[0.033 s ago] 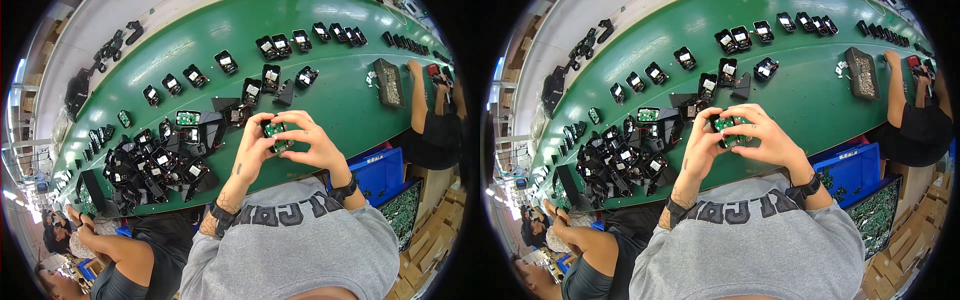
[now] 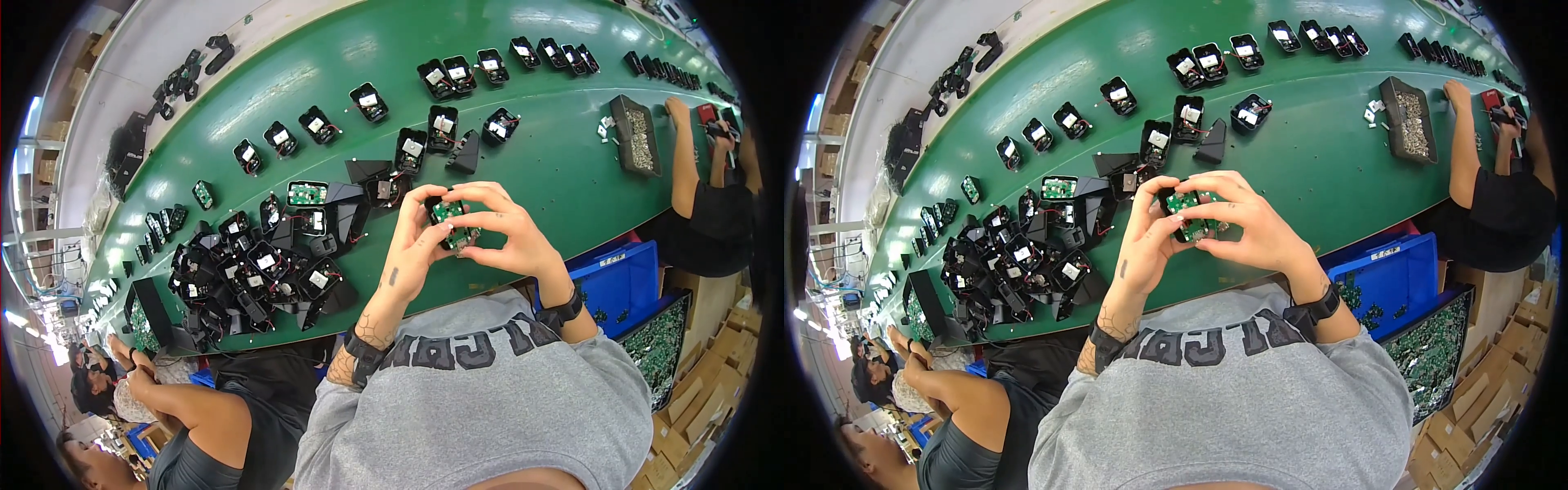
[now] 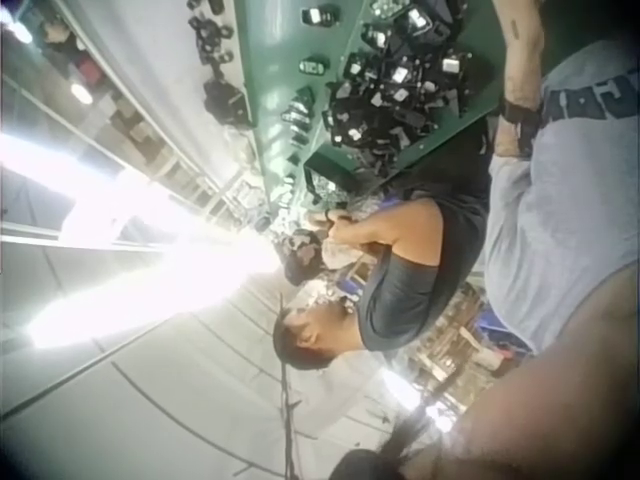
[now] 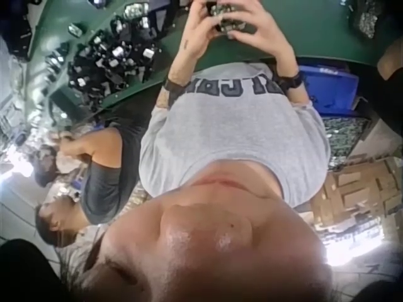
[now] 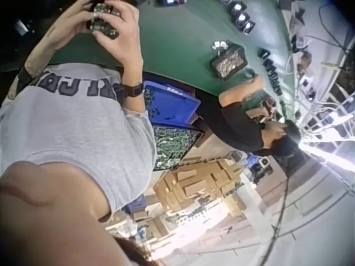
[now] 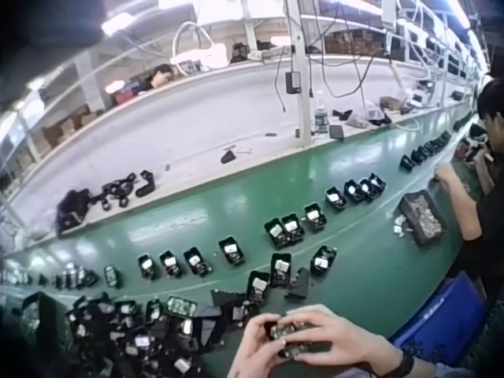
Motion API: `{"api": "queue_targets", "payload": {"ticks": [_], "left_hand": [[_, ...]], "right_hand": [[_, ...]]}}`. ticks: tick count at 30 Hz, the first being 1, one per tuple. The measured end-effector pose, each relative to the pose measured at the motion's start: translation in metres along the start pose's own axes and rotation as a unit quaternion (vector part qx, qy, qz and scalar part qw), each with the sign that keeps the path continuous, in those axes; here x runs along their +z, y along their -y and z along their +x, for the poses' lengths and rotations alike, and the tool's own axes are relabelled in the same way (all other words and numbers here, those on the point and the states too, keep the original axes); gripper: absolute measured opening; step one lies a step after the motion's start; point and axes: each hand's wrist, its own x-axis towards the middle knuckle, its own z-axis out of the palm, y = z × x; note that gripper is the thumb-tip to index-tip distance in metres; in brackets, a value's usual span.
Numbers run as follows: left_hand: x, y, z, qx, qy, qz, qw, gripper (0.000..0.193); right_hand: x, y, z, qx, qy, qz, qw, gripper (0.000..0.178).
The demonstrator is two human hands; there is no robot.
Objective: Assembling electronic circuit boards into black plastic housings.
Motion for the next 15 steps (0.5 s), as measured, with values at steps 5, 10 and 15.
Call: {"api": "queue_targets", "payload": {"ticks": [5, 10, 15], "left_hand": [[0.007, 0.003, 0.001, 0.022, -0.015, 0.04, 0.999, 0.052], [0.007, 0.013, 0.005, 0.027, -0.029, 0.042, 0.998, 0.058], [0.005, 0.015, 0.005, 0.029, -0.037, 0.031, 0.998, 0.054]], "right_hand": [[0.016, -0.009, -0.009, 0.095, -0.084, 0.138, 0.982, 0.024], [0.023, -0.01, -0.008, 0.086, -0.16, 0.134, 0.974, 0.009], [0.02, -0.007, -0.008, 0.077, -0.141, 0.123, 0.979, 0.008]]}}
